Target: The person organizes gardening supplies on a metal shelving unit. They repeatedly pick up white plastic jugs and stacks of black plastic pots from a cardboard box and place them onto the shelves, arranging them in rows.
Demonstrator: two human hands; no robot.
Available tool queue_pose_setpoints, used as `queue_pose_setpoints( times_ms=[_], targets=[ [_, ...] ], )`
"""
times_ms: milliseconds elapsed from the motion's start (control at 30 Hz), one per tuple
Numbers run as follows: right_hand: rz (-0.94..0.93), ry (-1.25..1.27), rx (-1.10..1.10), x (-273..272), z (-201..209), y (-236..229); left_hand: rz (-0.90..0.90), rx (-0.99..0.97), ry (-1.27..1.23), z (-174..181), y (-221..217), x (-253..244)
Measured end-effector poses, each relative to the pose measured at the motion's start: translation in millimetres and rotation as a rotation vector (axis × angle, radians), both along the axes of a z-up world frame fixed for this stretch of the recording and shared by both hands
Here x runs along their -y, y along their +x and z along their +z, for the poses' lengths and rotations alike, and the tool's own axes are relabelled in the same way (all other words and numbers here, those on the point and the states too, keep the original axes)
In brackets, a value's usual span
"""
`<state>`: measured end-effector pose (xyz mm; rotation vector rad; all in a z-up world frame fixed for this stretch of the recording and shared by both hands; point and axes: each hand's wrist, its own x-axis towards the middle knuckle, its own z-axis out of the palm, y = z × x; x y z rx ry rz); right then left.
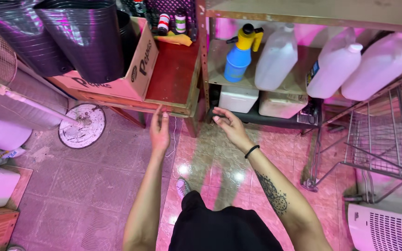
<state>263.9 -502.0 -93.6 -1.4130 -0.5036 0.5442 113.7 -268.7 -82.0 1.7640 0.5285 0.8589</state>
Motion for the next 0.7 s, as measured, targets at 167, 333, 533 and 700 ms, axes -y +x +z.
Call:
queue_pose_setpoints(
  times_ms=[167,333,533,700],
  targets=[
    [-0.134,-0.055,-0.068,63.8,-39.7,33.6,-0.136,-0.049,-0.075,-35.9,53.5,63.5],
    [-0.262,-0.041,-0.135,97.3,-73.2,83.8,-0.253,-0.136,-0.124,-58.5,114.3,86.3],
    [-0.401,-0.079,-0.178,99.9,-92.4,139.7,-0.354,-0.271,-0.267,-82.8,199.7,79.2],
    [-0.423,-0.116,-0.198,72.1,-103.4,199.2,-0.357,-0.353,-0.274,-91.5,274.3,62.2]
  ],
)
